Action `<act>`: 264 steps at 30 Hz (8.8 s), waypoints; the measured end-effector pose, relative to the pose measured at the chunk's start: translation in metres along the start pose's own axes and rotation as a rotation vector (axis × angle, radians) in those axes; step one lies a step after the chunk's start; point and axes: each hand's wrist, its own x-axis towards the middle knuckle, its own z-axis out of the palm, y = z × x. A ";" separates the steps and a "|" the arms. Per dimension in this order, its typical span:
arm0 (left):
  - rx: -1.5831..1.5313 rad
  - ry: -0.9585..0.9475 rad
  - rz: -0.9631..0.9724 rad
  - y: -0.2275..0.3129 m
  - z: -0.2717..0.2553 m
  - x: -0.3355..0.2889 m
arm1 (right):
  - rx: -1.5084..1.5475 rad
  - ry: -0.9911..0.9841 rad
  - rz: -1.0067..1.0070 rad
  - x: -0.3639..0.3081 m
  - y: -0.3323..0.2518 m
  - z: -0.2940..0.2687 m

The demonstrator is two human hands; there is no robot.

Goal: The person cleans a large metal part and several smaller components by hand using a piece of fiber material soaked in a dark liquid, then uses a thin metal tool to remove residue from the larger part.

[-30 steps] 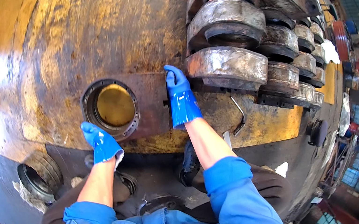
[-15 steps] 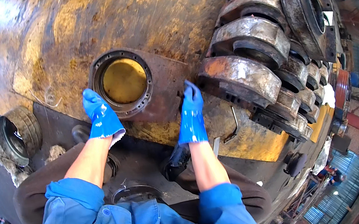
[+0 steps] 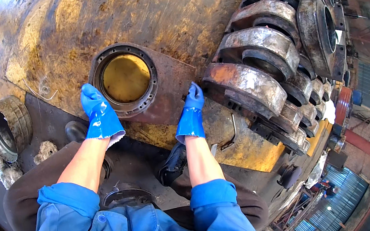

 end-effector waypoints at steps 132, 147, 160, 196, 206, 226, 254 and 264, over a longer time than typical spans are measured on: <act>-0.239 -0.198 -0.058 0.016 -0.008 0.020 | -0.011 -0.172 0.467 -0.092 -0.131 -0.066; -0.366 -0.568 -0.532 0.054 -0.024 0.032 | -0.394 -0.203 0.166 -0.120 -0.143 -0.032; -0.446 -0.590 -0.328 0.093 -0.030 -0.035 | -0.363 -0.193 0.158 -0.060 -0.055 -0.088; 0.645 -1.467 1.141 0.256 0.095 -0.092 | 0.536 0.112 0.608 -0.097 -0.045 -0.087; 0.317 -0.825 0.958 0.205 0.051 -0.029 | -0.027 0.460 -0.299 -0.127 -0.170 -0.069; -0.290 -1.217 0.050 0.169 0.042 -0.058 | -0.344 0.218 -0.962 -0.151 -0.312 0.034; 0.310 -0.689 0.774 0.188 0.057 -0.091 | 0.367 0.400 0.231 -0.111 -0.059 0.040; 0.315 -0.643 0.876 0.178 0.060 -0.091 | 0.475 0.245 0.476 -0.105 -0.032 0.028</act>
